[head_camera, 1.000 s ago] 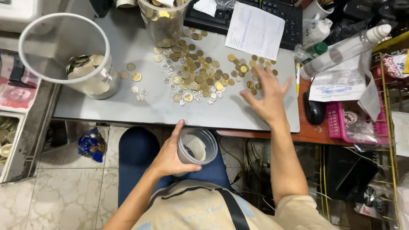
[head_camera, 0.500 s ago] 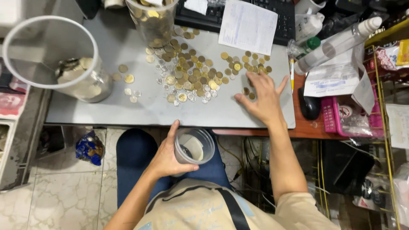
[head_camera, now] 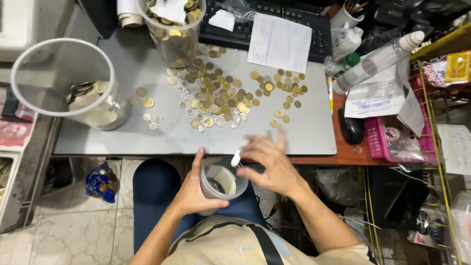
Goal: The person sorts a large pile of mixed coins on a desk by hand, picking them up and placing them into a small plastic cup. The person also briefly writes on a piece of paper with a yellow marker.
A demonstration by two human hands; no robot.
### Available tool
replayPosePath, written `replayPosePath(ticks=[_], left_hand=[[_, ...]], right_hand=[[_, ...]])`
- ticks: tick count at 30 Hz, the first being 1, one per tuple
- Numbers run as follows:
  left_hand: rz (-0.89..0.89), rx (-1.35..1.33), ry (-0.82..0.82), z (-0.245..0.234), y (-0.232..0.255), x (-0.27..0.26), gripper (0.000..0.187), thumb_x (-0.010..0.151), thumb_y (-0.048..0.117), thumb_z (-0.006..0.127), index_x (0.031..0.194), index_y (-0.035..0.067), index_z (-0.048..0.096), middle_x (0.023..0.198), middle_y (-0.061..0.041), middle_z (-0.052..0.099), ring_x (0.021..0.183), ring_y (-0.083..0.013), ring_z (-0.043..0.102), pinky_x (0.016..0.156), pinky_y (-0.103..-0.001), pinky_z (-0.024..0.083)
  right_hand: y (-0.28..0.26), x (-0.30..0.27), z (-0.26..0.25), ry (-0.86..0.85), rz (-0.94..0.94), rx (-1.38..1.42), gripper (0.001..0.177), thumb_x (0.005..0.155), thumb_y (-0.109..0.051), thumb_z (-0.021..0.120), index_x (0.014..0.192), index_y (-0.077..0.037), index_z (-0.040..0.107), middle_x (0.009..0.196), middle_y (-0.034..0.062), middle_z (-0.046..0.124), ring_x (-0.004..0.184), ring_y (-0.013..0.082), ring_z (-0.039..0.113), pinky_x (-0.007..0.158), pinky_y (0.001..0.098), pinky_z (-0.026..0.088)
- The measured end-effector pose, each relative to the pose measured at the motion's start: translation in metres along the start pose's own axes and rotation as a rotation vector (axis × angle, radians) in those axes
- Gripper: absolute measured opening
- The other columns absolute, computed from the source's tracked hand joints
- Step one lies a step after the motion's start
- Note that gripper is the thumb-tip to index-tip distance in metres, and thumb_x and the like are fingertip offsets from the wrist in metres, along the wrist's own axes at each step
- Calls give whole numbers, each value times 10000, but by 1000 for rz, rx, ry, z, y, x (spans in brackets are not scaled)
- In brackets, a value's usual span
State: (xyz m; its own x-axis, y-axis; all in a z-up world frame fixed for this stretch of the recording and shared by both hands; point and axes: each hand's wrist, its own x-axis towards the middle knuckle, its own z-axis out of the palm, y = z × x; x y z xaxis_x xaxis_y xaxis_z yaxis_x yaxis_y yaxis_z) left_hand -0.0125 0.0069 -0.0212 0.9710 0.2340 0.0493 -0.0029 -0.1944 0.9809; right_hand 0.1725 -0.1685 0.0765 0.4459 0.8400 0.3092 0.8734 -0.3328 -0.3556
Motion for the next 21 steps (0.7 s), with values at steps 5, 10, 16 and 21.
replayPosePath(ticks=[5,10,16,21], left_hand=[[22,-17,16,5,-4,-3,1583,430,416,1014,1599,107,-7,1391,-247,563,1269,-482,558,1069,-615,441],[27,8,21,0,-3,-4,1557,443,436,1012,1596,92,24,1397,-245,563,1273,-473,558,1073,-617,443],[27,-2,7,1,-7,-2,1575,429,427,1014,1598,98,11,1375,-257,569,1261,-485,561,1068,-622,446],[35,8,15,0,-4,-5,1561,440,419,1009,1598,87,17,1377,-262,568,1258,-486,563,1069,-616,450]], right_hand=[[72,57,-10,-1,-9,20,625,995,-606,544,1506,-250,500,1571,81,472,1475,296,393,1203,686,26],[95,54,-14,-66,27,-119,594,1031,-493,544,1484,-109,513,1544,145,479,1428,357,438,1183,672,153],[111,28,-24,5,77,-114,461,1013,-464,626,1307,-109,647,1335,123,618,1273,353,556,1123,614,313],[140,53,-18,-32,237,-248,622,1008,-628,577,1363,-120,627,1369,97,564,1355,344,454,1112,757,216]])
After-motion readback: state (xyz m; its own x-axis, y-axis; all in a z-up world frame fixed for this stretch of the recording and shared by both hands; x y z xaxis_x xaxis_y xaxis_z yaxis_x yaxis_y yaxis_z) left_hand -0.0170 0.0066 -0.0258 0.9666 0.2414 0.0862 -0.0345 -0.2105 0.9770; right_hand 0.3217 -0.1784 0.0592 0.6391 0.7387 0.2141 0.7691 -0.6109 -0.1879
